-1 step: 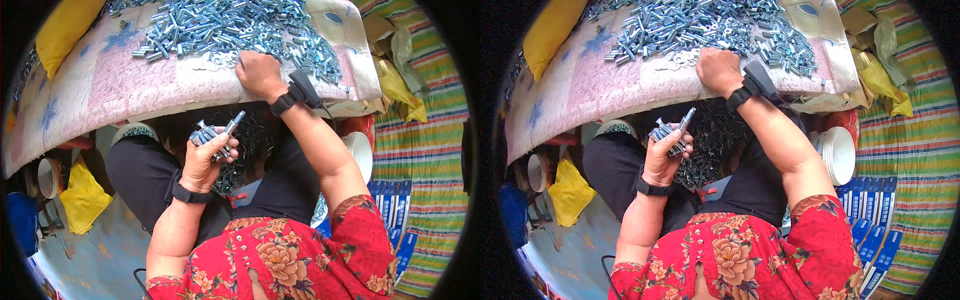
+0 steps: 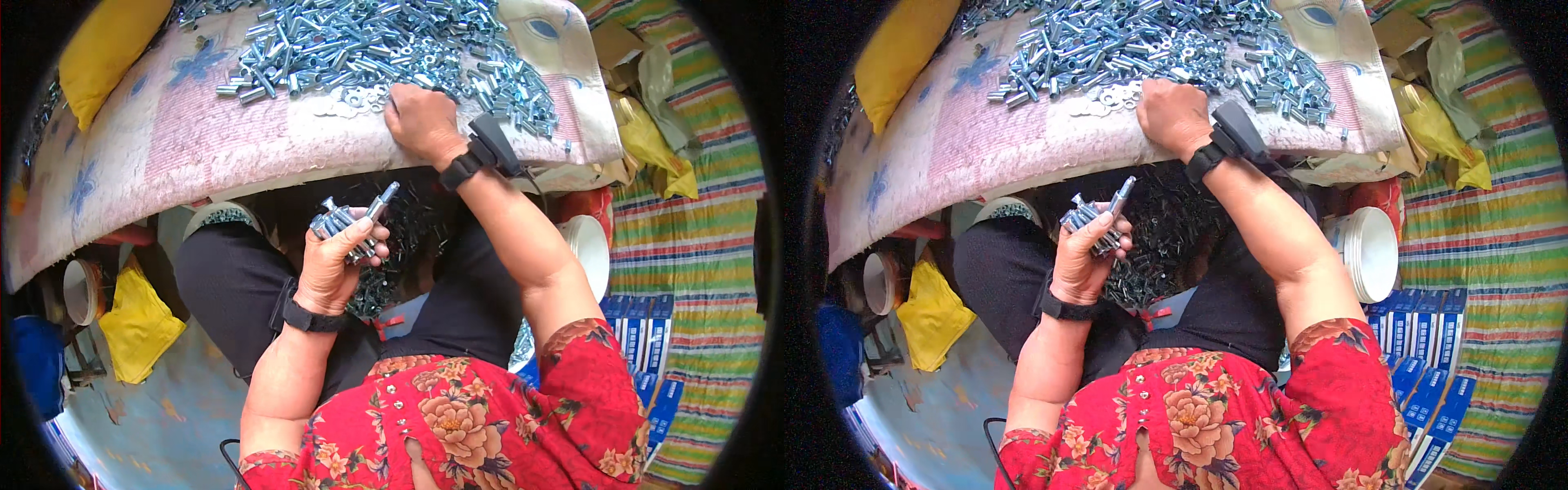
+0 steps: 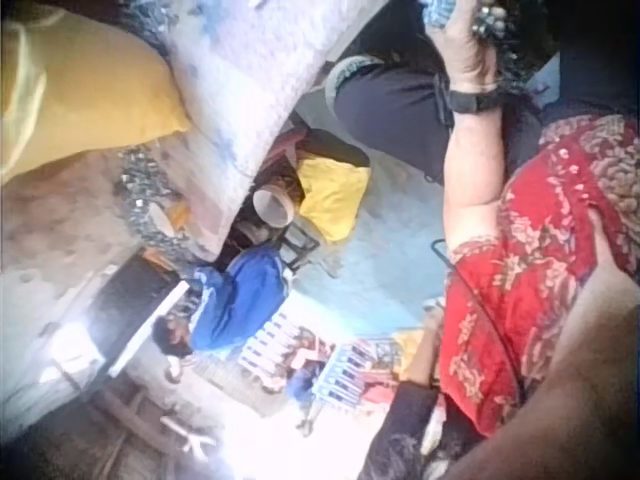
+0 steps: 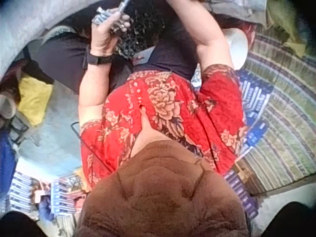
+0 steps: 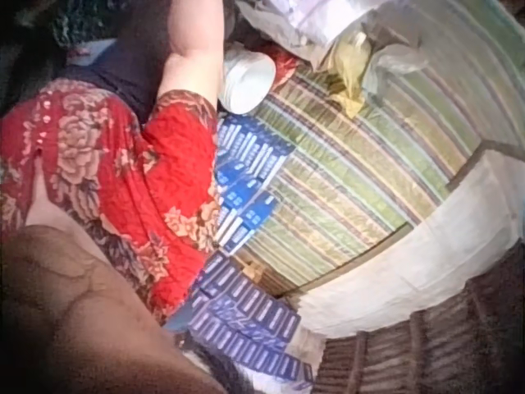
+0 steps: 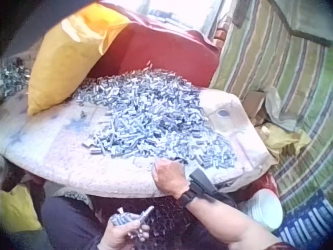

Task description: The recorder is assembling bolts by threading nuts and washers onto them from a large pile of parts.

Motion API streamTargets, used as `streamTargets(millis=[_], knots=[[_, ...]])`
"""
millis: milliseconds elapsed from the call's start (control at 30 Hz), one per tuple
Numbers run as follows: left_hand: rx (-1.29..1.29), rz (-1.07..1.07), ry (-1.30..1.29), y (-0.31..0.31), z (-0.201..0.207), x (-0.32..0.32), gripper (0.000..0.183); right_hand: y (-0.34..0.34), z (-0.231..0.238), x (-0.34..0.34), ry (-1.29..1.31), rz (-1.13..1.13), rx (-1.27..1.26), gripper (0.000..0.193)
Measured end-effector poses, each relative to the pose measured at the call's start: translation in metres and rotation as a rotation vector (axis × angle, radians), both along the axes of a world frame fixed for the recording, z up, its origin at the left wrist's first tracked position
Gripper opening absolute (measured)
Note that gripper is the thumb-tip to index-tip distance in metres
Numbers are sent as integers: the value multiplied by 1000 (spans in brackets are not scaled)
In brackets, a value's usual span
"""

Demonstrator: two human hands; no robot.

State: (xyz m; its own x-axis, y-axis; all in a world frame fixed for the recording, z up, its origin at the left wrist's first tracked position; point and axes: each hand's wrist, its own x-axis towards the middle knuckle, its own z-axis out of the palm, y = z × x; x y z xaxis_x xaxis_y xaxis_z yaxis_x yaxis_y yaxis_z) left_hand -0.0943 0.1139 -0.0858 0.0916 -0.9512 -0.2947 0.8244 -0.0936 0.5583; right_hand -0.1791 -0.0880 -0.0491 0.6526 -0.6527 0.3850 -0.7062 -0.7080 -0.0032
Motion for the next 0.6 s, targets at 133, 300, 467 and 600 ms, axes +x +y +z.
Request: streamTargets(millis=[133,300,467,600], knots=[[0,19,8,-3,-5,-1,19,5,-1,-19,-530,366,198,8],[13,40,-14,-9,-4,-4,19,88,31,-49,-871,354,1196,16],[-151,-38,-47,-17,-4,-7,23,93,31,-56,-872,324,1259,18],[-195,-65,-139,-22,-3,-8,23,92,23,-61,-1081,371,1504,19]])
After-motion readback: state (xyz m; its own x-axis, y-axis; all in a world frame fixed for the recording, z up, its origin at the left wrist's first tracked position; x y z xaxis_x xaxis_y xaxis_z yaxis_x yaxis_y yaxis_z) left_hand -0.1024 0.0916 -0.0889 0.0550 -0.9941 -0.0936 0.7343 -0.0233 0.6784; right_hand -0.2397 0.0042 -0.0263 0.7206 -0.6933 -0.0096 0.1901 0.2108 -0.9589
